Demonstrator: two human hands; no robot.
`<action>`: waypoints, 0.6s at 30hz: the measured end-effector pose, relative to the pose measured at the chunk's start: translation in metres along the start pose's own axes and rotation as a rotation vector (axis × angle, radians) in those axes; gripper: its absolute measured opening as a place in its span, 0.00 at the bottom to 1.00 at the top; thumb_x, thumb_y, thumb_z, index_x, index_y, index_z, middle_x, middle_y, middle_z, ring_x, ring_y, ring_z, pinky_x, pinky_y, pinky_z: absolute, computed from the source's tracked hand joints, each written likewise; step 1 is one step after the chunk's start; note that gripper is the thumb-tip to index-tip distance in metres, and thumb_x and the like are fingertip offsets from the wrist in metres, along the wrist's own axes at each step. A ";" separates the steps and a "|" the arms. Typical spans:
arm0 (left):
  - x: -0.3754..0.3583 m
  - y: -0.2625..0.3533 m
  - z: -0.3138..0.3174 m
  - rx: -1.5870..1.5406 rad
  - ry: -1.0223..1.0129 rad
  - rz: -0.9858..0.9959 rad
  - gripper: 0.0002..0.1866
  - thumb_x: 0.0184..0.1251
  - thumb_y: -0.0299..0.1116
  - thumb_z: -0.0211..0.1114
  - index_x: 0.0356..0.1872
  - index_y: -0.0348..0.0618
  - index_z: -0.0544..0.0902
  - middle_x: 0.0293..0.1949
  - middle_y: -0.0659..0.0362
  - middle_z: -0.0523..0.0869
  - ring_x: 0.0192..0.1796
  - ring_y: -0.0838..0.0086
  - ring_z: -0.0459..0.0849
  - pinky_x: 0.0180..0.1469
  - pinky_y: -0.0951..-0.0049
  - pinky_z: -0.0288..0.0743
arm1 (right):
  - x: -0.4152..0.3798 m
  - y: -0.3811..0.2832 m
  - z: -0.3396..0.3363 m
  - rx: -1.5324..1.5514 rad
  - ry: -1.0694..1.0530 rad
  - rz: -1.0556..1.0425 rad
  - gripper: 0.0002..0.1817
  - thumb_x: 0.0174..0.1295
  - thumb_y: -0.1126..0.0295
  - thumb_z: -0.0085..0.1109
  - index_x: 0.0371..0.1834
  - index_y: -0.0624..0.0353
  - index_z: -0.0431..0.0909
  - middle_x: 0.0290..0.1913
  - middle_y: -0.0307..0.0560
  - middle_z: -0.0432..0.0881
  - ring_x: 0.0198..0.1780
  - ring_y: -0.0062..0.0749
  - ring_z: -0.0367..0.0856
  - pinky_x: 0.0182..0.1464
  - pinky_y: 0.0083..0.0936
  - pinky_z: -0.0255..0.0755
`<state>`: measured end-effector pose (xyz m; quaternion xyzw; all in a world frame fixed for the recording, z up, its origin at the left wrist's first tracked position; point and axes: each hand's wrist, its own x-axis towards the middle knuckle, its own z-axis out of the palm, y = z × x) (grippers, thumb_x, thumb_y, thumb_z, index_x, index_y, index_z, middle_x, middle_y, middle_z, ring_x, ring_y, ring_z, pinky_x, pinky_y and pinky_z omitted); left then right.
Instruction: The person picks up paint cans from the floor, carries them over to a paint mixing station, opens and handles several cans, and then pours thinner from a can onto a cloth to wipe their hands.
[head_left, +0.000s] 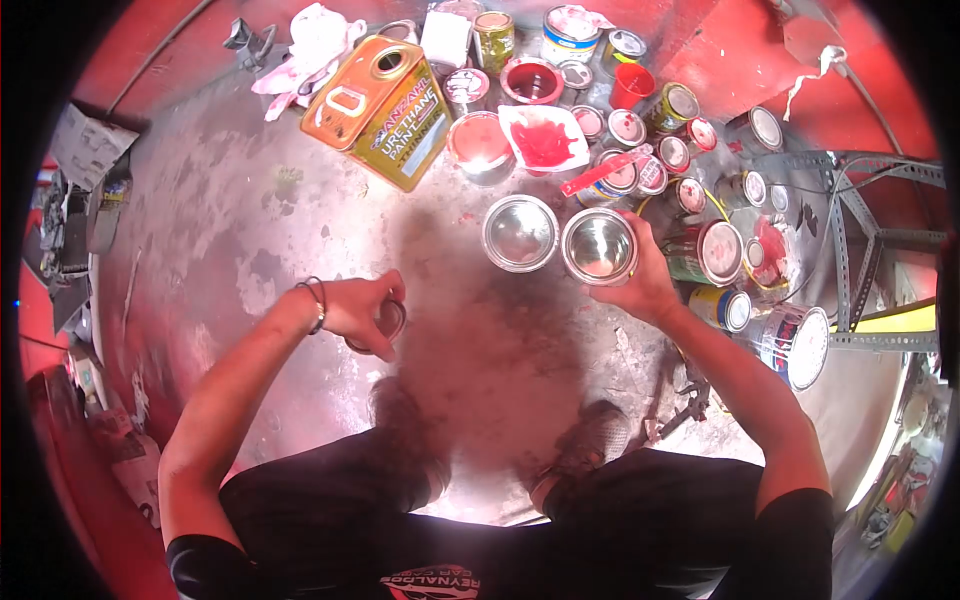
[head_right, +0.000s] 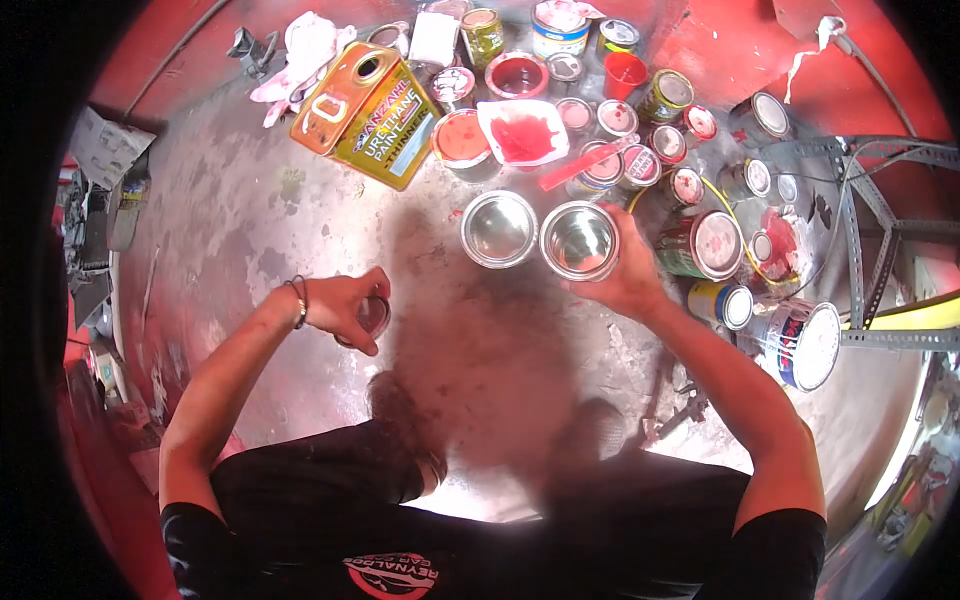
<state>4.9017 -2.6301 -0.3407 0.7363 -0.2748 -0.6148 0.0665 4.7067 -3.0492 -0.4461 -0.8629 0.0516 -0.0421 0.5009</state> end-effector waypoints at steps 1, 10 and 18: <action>0.007 -0.008 0.006 0.064 -0.014 0.012 0.50 0.51 0.51 0.93 0.68 0.44 0.68 0.49 0.48 0.91 0.50 0.60 0.93 0.54 0.59 0.87 | 0.001 -0.009 0.002 -0.035 0.001 0.038 0.64 0.41 0.57 0.95 0.82 0.58 0.62 0.70 0.51 0.81 0.73 0.45 0.81 0.76 0.45 0.72; 0.039 0.006 0.010 0.157 -0.095 0.096 0.52 0.50 0.49 0.93 0.68 0.41 0.67 0.48 0.48 0.92 0.51 0.59 0.93 0.53 0.61 0.87 | 0.006 -0.089 -0.007 -0.555 0.013 -0.066 0.60 0.40 0.50 0.89 0.79 0.54 0.66 0.66 0.48 0.79 0.70 0.48 0.80 0.73 0.53 0.61; 0.035 0.014 0.008 0.232 -0.075 0.161 0.51 0.50 0.47 0.93 0.69 0.41 0.67 0.46 0.52 0.92 0.50 0.60 0.93 0.51 0.60 0.86 | 0.022 -0.135 0.005 -0.835 -0.084 0.076 0.61 0.39 0.48 0.88 0.79 0.57 0.68 0.66 0.52 0.79 0.71 0.51 0.80 0.73 0.58 0.63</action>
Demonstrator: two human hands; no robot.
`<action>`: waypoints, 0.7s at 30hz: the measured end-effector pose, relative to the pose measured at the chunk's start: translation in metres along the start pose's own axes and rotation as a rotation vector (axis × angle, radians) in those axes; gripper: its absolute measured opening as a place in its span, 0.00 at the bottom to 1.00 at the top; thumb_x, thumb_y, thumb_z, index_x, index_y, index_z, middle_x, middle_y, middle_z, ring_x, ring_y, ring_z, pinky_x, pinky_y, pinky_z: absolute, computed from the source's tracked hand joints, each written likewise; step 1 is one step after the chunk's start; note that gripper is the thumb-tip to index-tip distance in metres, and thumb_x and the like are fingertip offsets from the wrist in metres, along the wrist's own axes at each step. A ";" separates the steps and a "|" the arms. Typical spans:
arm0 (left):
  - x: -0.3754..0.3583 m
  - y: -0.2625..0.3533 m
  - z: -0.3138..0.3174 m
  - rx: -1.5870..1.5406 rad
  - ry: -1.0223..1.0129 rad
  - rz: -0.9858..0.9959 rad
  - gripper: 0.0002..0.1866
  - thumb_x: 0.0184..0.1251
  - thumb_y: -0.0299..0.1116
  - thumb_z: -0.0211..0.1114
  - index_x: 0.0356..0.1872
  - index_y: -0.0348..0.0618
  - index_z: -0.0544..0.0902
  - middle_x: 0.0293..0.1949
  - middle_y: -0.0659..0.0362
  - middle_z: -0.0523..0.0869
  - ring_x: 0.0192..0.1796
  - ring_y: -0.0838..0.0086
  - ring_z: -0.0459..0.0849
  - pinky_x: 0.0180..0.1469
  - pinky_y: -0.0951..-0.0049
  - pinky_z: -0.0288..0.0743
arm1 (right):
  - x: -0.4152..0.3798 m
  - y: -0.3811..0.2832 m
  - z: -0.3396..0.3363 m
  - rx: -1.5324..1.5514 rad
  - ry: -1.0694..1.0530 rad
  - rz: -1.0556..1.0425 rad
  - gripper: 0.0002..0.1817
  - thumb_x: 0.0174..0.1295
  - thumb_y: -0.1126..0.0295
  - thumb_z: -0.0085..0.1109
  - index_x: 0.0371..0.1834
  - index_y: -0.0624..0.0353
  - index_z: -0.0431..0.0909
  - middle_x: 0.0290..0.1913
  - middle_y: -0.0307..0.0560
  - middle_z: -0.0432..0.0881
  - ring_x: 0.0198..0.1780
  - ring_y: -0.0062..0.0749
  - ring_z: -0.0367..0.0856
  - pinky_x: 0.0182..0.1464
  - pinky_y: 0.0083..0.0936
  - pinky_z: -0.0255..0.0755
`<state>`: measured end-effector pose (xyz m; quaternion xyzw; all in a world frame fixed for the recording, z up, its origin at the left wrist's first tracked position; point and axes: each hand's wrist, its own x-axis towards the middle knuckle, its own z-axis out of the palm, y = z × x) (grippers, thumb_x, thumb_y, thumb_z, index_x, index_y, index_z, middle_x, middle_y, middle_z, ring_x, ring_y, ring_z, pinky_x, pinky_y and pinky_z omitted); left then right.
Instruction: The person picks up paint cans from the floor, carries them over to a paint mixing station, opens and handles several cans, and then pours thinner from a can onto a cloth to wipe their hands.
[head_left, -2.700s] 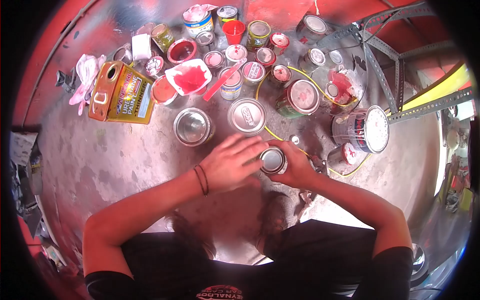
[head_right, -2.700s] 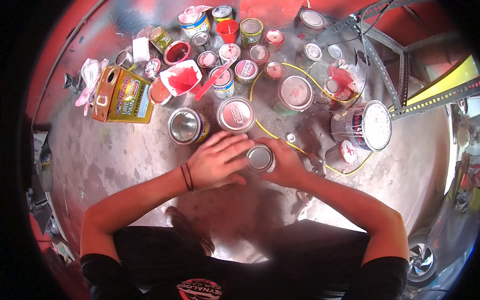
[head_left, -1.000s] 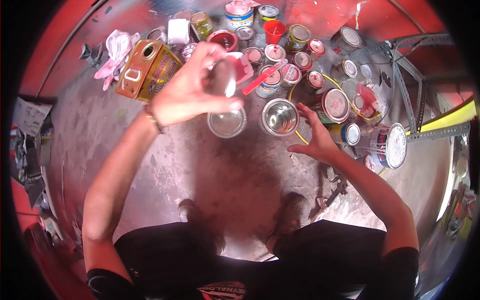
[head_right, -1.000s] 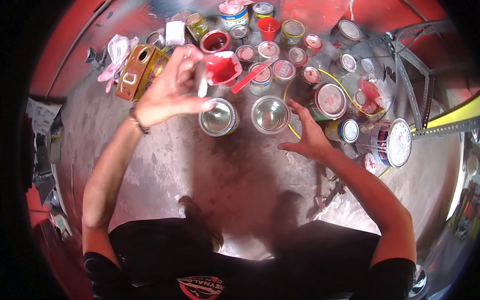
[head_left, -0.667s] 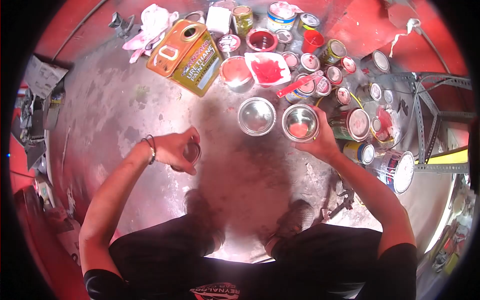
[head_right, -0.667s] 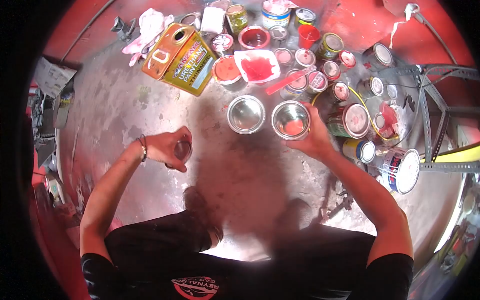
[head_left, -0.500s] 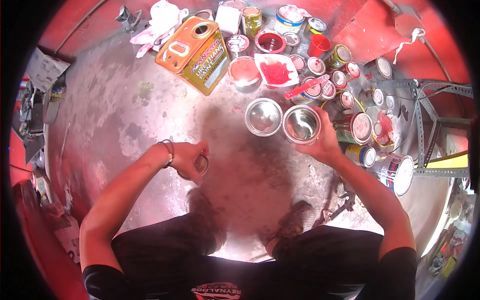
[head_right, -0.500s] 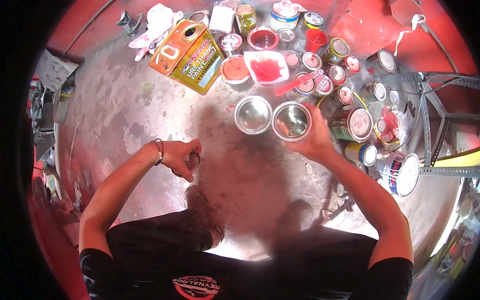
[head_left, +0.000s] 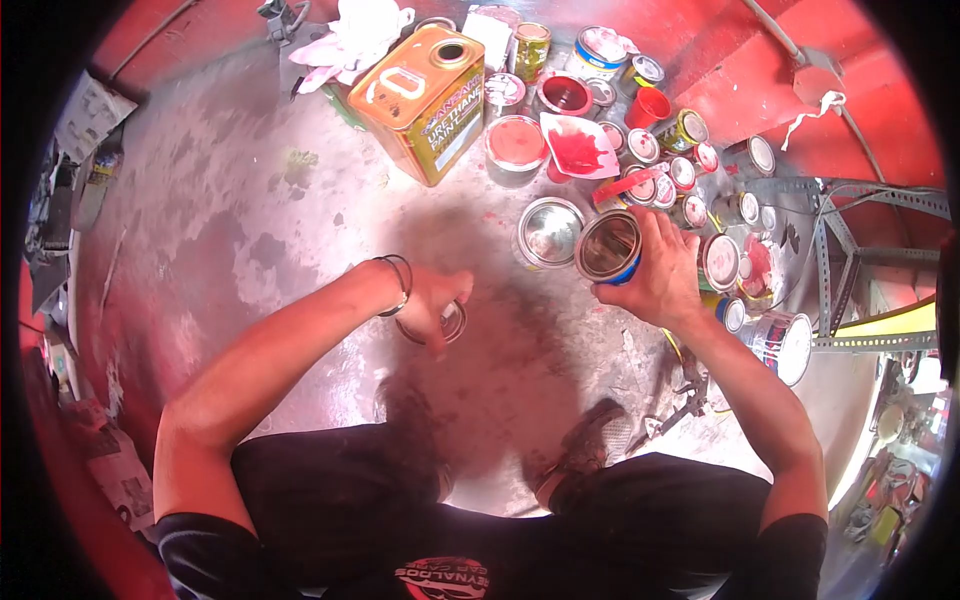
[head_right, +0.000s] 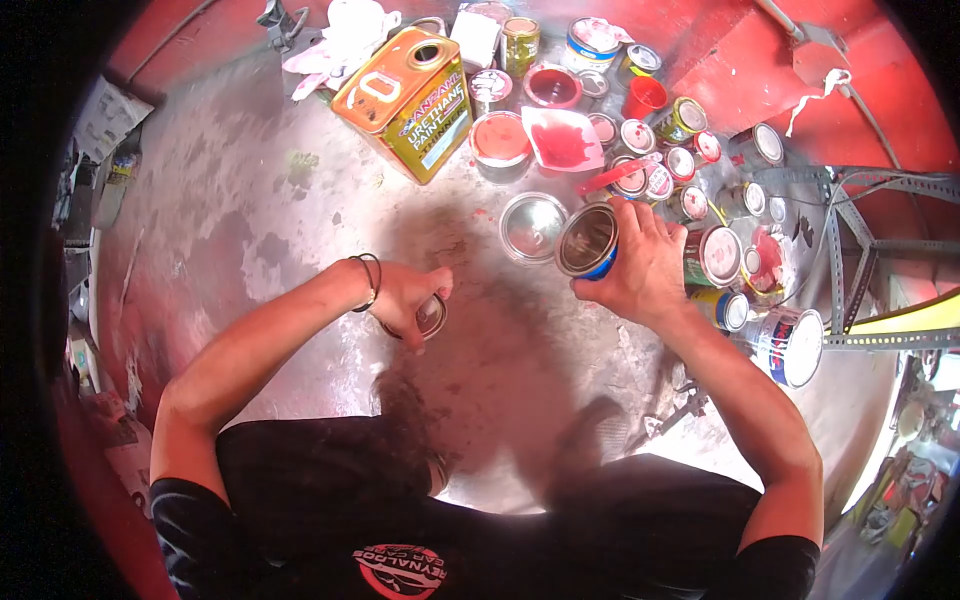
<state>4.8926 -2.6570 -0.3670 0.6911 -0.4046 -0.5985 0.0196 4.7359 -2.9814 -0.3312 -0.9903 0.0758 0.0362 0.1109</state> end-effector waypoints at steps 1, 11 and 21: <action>-0.003 0.000 -0.001 -0.002 0.000 0.000 0.51 0.50 0.47 0.93 0.69 0.41 0.67 0.46 0.52 0.92 0.50 0.60 0.93 0.52 0.60 0.86 | 0.001 -0.006 -0.003 -0.034 -0.004 0.004 0.61 0.39 0.47 0.88 0.80 0.57 0.68 0.66 0.52 0.79 0.71 0.52 0.80 0.73 0.58 0.63; -0.014 -0.011 0.005 0.039 0.039 0.034 0.51 0.50 0.48 0.92 0.69 0.40 0.68 0.46 0.51 0.93 0.53 0.55 0.93 0.55 0.58 0.85 | 0.020 -0.050 -0.028 -0.235 -0.141 0.039 0.62 0.39 0.45 0.86 0.81 0.57 0.68 0.68 0.55 0.81 0.72 0.52 0.80 0.76 0.62 0.61; -0.017 -0.012 0.009 0.042 0.038 0.058 0.51 0.49 0.49 0.92 0.68 0.40 0.69 0.45 0.51 0.93 0.52 0.55 0.93 0.54 0.58 0.85 | 0.028 -0.057 -0.029 -0.319 -0.136 -0.005 0.58 0.39 0.45 0.85 0.77 0.56 0.70 0.63 0.57 0.81 0.65 0.55 0.83 0.70 0.60 0.65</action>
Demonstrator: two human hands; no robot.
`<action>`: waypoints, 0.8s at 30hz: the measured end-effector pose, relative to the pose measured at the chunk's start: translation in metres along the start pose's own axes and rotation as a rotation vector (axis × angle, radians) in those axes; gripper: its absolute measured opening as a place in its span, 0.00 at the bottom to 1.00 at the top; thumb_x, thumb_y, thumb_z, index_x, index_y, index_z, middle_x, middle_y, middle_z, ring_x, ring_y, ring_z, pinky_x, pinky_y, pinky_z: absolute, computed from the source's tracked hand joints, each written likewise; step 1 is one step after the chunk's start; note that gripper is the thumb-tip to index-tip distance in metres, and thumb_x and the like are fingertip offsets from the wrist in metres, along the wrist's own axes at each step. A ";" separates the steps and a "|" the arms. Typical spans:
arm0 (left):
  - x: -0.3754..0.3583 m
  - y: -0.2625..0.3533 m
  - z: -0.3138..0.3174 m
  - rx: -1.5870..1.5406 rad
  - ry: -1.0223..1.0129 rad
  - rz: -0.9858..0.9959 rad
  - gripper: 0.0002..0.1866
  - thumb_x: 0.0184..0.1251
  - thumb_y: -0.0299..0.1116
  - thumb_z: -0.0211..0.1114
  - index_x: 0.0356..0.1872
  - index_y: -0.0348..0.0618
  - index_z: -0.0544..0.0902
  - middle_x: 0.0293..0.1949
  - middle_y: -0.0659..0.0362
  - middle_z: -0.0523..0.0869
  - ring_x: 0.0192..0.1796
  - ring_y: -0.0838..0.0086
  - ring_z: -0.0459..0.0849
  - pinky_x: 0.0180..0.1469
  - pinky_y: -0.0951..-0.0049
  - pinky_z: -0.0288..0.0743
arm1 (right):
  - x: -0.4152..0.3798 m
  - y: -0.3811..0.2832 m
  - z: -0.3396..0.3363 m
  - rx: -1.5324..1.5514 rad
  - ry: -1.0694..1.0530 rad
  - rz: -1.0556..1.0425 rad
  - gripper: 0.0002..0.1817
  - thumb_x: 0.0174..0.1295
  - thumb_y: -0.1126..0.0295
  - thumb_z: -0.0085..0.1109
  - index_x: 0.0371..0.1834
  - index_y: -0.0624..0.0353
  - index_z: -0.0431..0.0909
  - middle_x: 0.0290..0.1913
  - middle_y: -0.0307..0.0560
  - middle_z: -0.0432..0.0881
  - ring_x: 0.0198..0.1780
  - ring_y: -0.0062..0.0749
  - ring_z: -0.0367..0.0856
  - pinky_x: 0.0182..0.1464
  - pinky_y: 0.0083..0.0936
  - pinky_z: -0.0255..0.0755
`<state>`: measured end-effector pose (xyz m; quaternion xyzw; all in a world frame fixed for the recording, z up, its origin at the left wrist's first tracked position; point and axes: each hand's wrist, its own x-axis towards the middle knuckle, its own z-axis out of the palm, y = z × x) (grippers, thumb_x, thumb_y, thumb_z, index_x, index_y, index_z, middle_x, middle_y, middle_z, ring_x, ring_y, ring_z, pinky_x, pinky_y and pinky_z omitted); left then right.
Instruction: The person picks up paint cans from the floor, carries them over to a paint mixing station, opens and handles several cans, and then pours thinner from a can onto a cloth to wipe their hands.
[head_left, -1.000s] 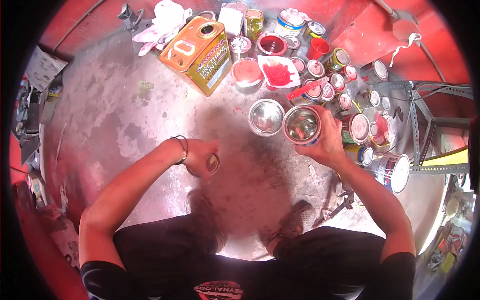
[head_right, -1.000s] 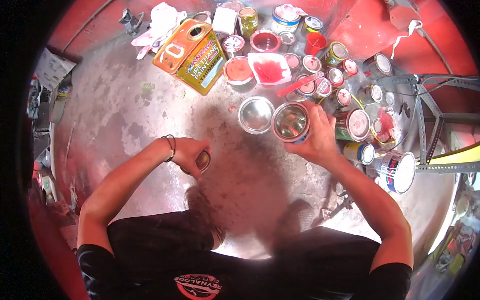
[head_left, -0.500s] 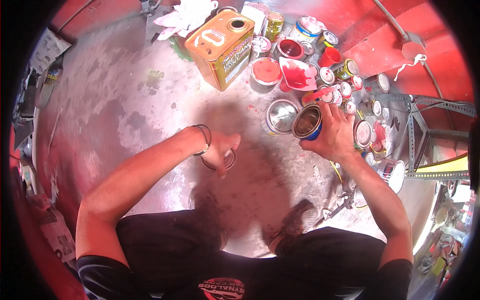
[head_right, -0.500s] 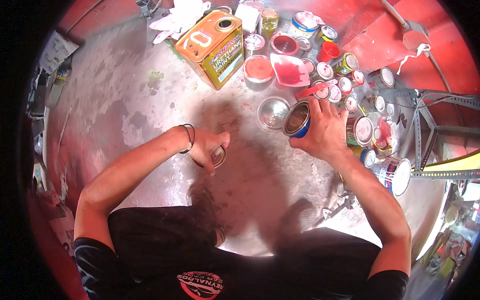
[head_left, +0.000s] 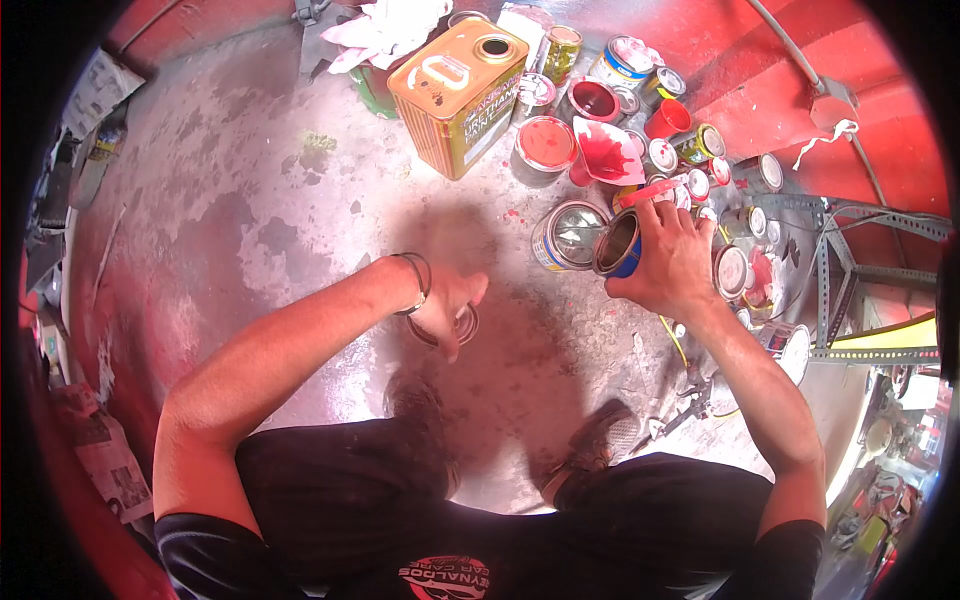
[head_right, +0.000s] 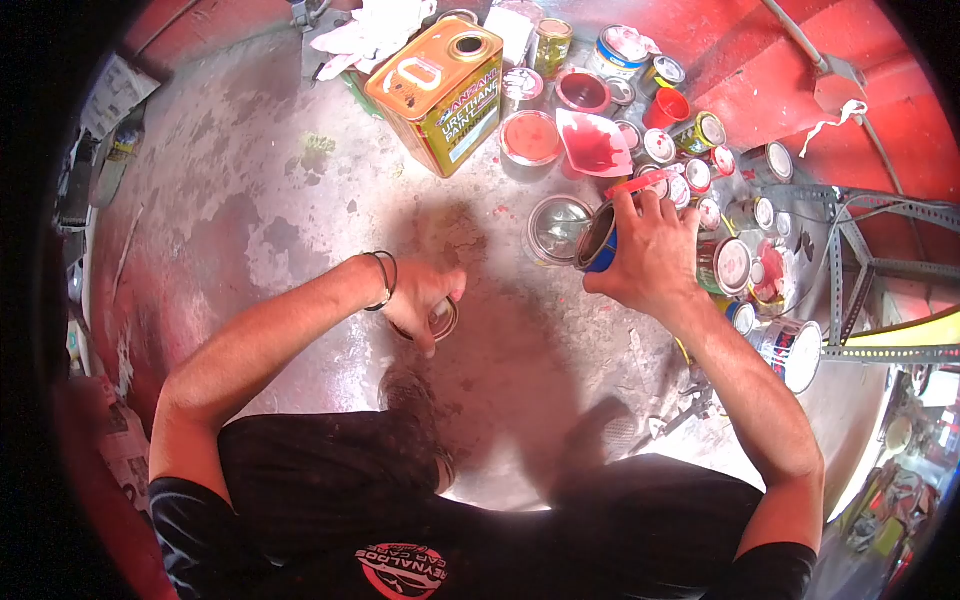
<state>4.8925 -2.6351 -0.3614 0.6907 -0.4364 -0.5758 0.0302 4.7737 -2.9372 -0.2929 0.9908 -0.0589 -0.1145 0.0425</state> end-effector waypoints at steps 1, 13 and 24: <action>0.000 0.001 0.002 0.006 -0.008 0.004 0.50 0.49 0.49 0.92 0.68 0.41 0.70 0.46 0.51 0.93 0.52 0.55 0.93 0.54 0.59 0.85 | 0.000 0.000 0.000 -0.005 0.001 -0.007 0.58 0.39 0.44 0.86 0.76 0.56 0.71 0.63 0.58 0.81 0.66 0.56 0.83 0.69 0.59 0.66; 0.013 0.023 0.010 -0.182 0.215 0.305 0.47 0.57 0.47 0.89 0.70 0.40 0.67 0.56 0.45 0.87 0.58 0.52 0.90 0.61 0.55 0.83 | -0.019 0.053 0.044 0.579 0.079 0.044 0.61 0.42 0.45 0.93 0.81 0.48 0.68 0.71 0.50 0.83 0.72 0.51 0.81 0.75 0.58 0.64; 0.035 0.105 0.001 -0.178 0.427 0.537 0.48 0.60 0.48 0.88 0.72 0.42 0.66 0.73 0.43 0.79 0.74 0.48 0.83 0.73 0.53 0.79 | -0.067 0.084 0.149 1.366 0.068 0.251 0.65 0.49 0.63 0.95 0.86 0.66 0.56 0.76 0.53 0.75 0.78 0.37 0.77 0.80 0.39 0.72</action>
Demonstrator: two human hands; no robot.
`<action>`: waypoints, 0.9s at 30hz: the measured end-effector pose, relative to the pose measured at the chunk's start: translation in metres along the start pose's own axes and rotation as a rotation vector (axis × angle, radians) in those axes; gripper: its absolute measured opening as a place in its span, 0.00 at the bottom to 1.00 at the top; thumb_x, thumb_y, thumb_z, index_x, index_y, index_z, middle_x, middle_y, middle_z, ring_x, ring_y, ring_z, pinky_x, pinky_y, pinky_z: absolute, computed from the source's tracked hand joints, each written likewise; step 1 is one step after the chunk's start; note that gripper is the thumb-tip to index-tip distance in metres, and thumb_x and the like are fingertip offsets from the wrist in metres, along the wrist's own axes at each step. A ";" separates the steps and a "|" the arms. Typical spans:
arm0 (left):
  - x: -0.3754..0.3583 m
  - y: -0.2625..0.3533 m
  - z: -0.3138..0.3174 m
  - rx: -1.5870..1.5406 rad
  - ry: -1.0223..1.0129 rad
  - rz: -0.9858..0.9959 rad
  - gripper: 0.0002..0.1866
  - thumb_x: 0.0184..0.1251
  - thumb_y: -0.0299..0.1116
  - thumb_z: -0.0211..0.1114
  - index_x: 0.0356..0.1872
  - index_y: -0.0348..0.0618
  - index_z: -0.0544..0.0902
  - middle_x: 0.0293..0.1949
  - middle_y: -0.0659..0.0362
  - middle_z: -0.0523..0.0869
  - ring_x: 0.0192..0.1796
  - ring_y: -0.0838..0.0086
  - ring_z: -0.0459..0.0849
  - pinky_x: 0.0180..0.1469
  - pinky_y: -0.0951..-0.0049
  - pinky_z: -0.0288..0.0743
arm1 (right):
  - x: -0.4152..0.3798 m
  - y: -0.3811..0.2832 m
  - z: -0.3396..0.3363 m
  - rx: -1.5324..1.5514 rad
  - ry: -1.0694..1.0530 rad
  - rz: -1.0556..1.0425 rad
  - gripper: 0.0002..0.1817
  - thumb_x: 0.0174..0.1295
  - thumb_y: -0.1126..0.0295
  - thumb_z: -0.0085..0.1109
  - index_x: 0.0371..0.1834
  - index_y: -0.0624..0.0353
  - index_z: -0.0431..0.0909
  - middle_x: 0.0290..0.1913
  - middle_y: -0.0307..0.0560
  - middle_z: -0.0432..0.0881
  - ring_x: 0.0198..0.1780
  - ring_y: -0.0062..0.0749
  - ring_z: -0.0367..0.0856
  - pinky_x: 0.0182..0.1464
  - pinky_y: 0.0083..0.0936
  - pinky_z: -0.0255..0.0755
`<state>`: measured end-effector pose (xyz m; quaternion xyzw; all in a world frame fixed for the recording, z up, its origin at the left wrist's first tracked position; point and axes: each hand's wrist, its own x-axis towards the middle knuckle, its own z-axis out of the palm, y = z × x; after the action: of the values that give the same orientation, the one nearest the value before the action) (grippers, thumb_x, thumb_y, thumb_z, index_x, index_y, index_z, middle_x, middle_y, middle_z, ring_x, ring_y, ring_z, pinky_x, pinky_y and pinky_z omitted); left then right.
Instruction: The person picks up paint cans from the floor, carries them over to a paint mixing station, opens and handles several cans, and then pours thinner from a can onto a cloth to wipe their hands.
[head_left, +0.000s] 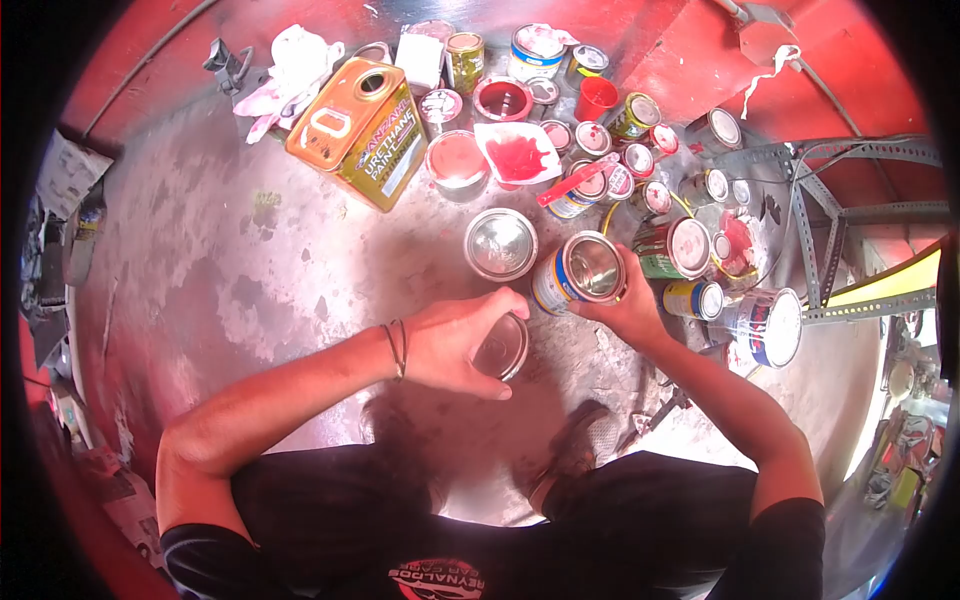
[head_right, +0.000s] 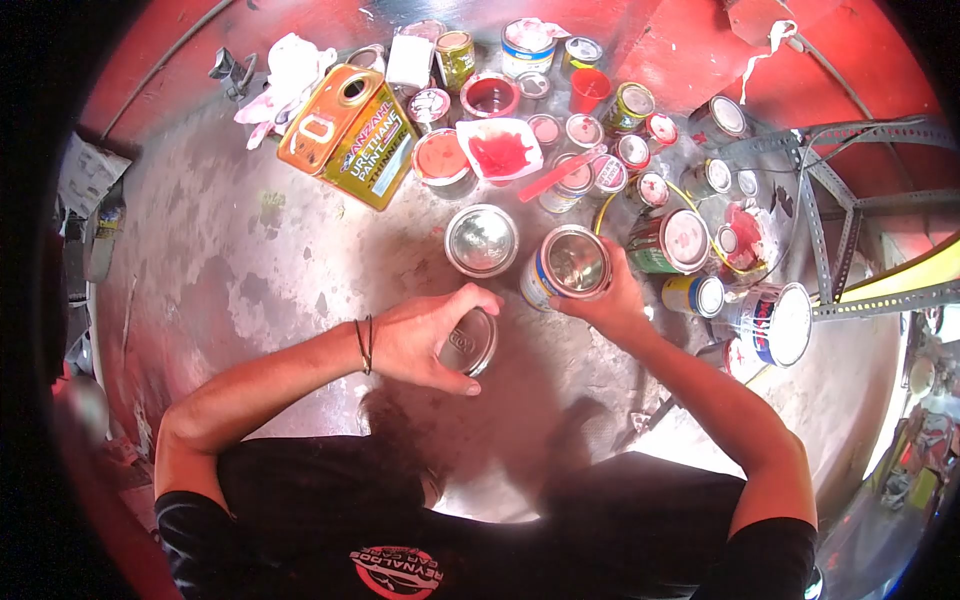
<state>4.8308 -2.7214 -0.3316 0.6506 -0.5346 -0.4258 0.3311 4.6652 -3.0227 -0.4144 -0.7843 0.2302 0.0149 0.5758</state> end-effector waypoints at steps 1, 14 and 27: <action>0.005 0.002 0.004 0.016 0.017 0.023 0.48 0.59 0.48 0.88 0.72 0.42 0.66 0.75 0.43 0.78 0.74 0.47 0.83 0.73 0.53 0.79 | 0.000 0.009 -0.001 0.041 0.001 -0.019 0.65 0.49 0.63 0.95 0.86 0.66 0.56 0.76 0.53 0.75 0.78 0.38 0.77 0.80 0.39 0.72; 0.073 0.025 0.022 0.264 0.232 0.091 0.45 0.57 0.45 0.86 0.73 0.43 0.72 0.80 0.42 0.74 0.78 0.44 0.78 0.79 0.50 0.74 | 0.014 0.043 -0.047 -0.170 0.115 -0.138 0.68 0.47 0.60 0.94 0.87 0.64 0.54 0.76 0.54 0.78 0.77 0.44 0.80 0.79 0.39 0.74; 0.225 0.019 0.043 0.723 0.231 0.060 0.51 0.55 0.49 0.85 0.78 0.44 0.70 0.80 0.38 0.73 0.77 0.41 0.77 0.80 0.45 0.69 | -0.015 0.049 -0.051 -0.384 0.133 -0.104 0.81 0.46 0.54 0.94 0.95 0.62 0.37 0.91 0.66 0.57 0.86 0.61 0.68 0.82 0.45 0.73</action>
<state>4.7987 -2.9441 -0.3783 0.7533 -0.6281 -0.1239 0.1506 4.6212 -3.0748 -0.4368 -0.8896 0.2201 -0.0232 0.3994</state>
